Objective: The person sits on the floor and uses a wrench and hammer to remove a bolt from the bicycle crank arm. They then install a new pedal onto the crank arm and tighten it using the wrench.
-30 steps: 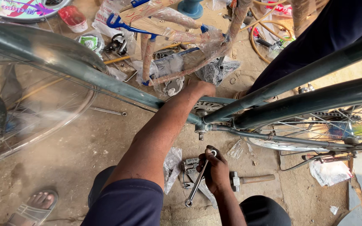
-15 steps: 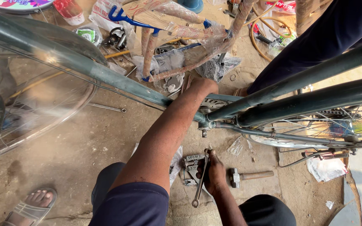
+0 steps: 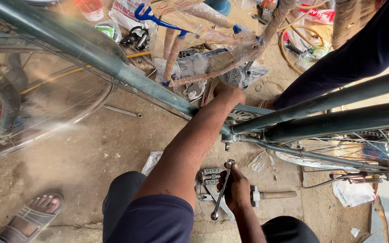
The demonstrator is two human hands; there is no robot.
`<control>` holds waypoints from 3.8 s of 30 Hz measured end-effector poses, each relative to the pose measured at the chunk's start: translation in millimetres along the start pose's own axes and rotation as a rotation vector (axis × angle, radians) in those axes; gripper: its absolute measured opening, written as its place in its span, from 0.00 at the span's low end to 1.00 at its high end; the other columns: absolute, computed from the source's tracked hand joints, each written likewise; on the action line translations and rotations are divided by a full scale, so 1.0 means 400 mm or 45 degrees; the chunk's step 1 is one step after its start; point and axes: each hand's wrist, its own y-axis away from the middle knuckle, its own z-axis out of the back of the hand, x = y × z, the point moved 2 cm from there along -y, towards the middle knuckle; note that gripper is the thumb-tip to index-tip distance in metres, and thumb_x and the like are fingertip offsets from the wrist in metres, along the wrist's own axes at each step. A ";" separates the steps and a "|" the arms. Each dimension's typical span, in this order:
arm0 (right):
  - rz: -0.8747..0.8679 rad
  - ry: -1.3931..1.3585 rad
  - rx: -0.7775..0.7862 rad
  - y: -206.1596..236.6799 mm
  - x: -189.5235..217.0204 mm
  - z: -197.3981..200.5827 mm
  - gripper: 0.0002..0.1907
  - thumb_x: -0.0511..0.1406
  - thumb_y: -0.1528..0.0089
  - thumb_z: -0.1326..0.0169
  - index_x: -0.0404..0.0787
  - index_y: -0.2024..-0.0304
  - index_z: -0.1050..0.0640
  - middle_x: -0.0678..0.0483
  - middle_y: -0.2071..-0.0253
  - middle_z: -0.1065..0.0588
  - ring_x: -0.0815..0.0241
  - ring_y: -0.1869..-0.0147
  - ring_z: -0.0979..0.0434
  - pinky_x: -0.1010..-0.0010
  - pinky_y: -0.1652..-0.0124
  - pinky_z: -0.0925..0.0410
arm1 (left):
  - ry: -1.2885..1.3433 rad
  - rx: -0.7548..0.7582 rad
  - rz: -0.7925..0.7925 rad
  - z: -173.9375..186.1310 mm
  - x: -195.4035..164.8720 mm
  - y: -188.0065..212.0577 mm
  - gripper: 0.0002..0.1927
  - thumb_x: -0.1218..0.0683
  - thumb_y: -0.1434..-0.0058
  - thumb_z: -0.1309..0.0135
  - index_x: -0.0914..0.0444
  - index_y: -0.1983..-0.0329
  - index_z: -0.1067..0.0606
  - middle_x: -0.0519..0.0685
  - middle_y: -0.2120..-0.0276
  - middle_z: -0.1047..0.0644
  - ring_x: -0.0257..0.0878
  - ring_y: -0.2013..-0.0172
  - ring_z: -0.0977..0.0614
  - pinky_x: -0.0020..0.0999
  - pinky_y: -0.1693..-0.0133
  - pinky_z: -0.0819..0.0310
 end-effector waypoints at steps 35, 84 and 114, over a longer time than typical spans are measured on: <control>0.847 0.495 0.083 -0.075 0.049 0.020 0.13 0.34 0.43 0.32 0.35 0.59 0.21 0.59 0.66 0.21 0.68 0.63 0.26 0.76 0.61 0.31 | -0.027 0.170 -0.084 0.002 -0.001 -0.023 0.16 0.49 0.39 0.44 0.60 0.50 0.21 0.54 0.53 0.19 0.52 0.54 0.15 0.51 0.53 0.20; 0.915 0.763 0.040 -0.155 0.023 -0.018 0.20 0.43 0.33 0.44 0.32 0.48 0.21 0.47 0.56 0.19 0.59 0.52 0.23 0.68 0.50 0.31 | 0.915 -1.064 -0.424 0.001 0.066 0.336 0.09 0.52 0.38 0.41 0.62 0.62 0.23 0.54 0.64 0.17 0.48 0.61 0.14 0.44 0.58 0.21; 0.540 0.123 0.690 0.479 0.231 -0.312 0.18 0.42 0.29 0.51 0.31 0.57 0.22 0.51 0.67 0.23 0.61 0.65 0.23 0.72 0.64 0.30 | 0.842 -1.332 -0.701 -0.050 0.038 0.583 0.14 0.52 0.39 0.42 0.62 0.52 0.20 0.55 0.55 0.19 0.53 0.53 0.18 0.46 0.49 0.26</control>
